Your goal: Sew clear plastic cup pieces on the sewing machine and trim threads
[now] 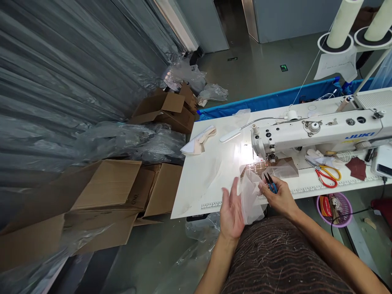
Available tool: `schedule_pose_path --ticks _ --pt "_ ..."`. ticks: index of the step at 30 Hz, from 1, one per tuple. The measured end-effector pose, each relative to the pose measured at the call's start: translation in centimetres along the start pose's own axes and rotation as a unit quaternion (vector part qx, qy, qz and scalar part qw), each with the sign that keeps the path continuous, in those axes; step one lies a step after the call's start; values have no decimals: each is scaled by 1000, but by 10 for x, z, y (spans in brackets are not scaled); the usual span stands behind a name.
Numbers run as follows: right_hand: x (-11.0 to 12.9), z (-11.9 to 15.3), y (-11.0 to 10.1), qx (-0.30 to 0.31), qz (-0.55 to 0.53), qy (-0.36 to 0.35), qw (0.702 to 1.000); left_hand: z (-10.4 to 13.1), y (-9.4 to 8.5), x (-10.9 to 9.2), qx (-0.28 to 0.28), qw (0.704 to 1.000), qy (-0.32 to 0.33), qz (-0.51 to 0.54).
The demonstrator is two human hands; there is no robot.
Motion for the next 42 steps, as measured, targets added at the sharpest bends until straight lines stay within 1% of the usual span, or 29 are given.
schedule_pose_path --ticks 1,3,5,6,7,9,12,14,16,19,22,25,28,31,33,38,42 --pt "-2 0 0 6 -12 16 1000 6 4 -6 21 999 25 8" --pt "1 1 1 10 -13 13 1000 16 13 -13 67 996 59 -3" --pt "9 2 3 12 -3 -16 1000 19 19 -10 97 993 52 -41" --pt "11 3 4 13 2 -30 999 17 19 -6 98 993 39 -60" --pt "13 4 5 16 8 -40 999 13 17 -3 87 993 29 -79" --pt "13 6 7 22 18 -49 998 4 9 -2 36 993 28 -109" --pt "3 9 8 33 23 -27 999 -4 -2 -12 -41 990 68 -118" --pt "-7 11 10 45 24 0 999 -4 -1 -19 -61 988 90 -112" --pt "-15 13 12 59 33 14 998 -2 2 -22 -69 985 93 -126" --pt "-16 15 13 63 51 1 997 1 3 -29 -88 976 112 -164" --pt "-8 14 11 50 66 -33 996 0 4 -36 -93 966 153 -186" --pt "-2 11 9 32 77 -44 996 -3 6 -38 -77 961 175 -201" --pt "1 8 9 24 74 -44 996 -6 6 -35 -70 964 164 -199" --pt "3 5 11 24 83 -59 995 -6 4 -31 -85 970 131 -185" --pt "4 4 12 26 98 -71 992 -5 4 -30 -91 971 125 -180" --pt "1 6 11 24 137 -82 987 -3 3 -31 -91 964 145 -204" --pt "0 9 8 25 164 -93 982 -2 4 -33 -81 947 189 -245"
Point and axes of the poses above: each hand's wrist, its own z-axis away from the middle knuckle, its own y-axis out of the palm, x = y × z, the point moved 10 cm from there along -z, towards the middle knuckle, and after that the axes turned 8 degrees about -x, right-handed, at the moved point
